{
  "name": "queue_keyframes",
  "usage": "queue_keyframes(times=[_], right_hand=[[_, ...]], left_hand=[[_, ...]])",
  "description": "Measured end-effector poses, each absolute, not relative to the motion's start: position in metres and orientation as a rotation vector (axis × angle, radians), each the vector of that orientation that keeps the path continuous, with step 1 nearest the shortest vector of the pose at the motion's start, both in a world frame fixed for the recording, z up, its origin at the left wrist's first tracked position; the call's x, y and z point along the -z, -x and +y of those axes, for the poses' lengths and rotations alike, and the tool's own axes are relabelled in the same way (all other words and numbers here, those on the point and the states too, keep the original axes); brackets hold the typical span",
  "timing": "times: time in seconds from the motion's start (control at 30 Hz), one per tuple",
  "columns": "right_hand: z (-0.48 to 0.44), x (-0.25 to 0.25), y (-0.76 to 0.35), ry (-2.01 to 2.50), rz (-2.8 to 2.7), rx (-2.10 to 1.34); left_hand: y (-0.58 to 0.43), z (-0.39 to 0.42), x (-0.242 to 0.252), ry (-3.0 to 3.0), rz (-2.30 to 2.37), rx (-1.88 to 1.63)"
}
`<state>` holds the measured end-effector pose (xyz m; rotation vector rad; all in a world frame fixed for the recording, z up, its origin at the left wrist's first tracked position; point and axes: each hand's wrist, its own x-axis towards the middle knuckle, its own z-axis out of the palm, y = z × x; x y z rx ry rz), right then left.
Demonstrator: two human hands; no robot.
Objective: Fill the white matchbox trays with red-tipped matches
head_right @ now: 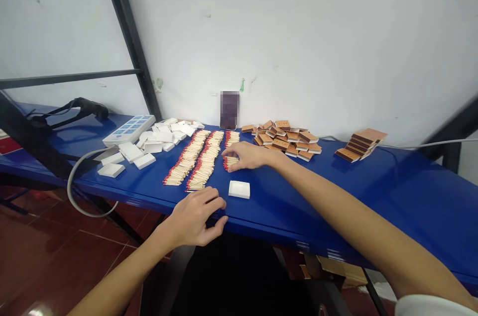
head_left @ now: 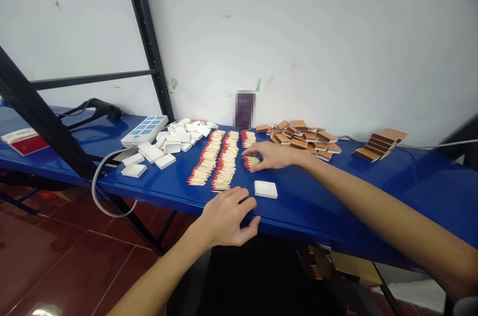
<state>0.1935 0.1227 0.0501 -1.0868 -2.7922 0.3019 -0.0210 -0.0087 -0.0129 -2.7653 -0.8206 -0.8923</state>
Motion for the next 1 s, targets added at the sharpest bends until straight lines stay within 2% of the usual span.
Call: queue_keyframes(times=[0.47, 1.0], right_hand=[[0.088, -0.037, -0.209, 1.227, -2.637, -0.193], [0.07, -0.022, -0.221, 1.212, -2.412, -0.33]], left_hand=[[0.021, -0.008, 0.015, 2.757, -0.804, 0.908], [0.021, -0.009, 0.012, 2.788, -0.834, 0.906]])
